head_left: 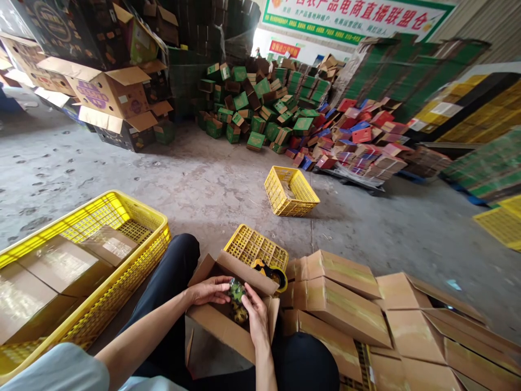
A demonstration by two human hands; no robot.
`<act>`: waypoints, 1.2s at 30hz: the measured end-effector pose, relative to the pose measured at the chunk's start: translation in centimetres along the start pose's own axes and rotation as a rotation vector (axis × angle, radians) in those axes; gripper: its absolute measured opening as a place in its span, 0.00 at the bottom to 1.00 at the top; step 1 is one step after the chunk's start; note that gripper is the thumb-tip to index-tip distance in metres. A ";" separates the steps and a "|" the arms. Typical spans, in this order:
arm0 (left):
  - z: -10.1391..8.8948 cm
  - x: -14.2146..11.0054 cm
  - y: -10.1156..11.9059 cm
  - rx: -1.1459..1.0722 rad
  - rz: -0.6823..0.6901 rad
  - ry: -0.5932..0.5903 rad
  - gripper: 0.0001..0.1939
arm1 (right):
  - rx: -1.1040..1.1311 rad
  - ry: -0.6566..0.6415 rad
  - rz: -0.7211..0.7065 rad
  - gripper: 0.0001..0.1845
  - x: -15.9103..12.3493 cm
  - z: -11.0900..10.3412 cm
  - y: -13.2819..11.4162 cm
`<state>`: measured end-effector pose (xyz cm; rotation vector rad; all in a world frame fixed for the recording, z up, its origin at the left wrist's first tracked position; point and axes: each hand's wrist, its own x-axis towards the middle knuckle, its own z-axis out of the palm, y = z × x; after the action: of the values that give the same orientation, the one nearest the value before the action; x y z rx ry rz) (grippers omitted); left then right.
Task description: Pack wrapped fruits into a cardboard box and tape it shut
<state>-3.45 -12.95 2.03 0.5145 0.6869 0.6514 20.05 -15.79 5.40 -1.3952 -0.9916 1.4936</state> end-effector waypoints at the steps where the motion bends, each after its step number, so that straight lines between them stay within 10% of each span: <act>1: 0.0 0.0 0.0 0.000 -0.005 -0.007 0.34 | -0.012 -0.014 -0.002 0.33 0.1 0.0 0.1; 20: 0.4 -0.1 0.1 0.079 -0.004 0.034 0.26 | -0.085 -0.233 0.190 0.35 -0.6 0.6 0.8; 36: 0.1 -0.2 0.1 0.060 -0.041 -0.029 0.32 | -0.089 -0.073 -0.012 0.38 0.4 0.2 1.9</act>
<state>-3.53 -13.00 2.23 0.5629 0.6899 0.5857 19.71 -16.01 3.50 -1.4023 -1.1225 1.5169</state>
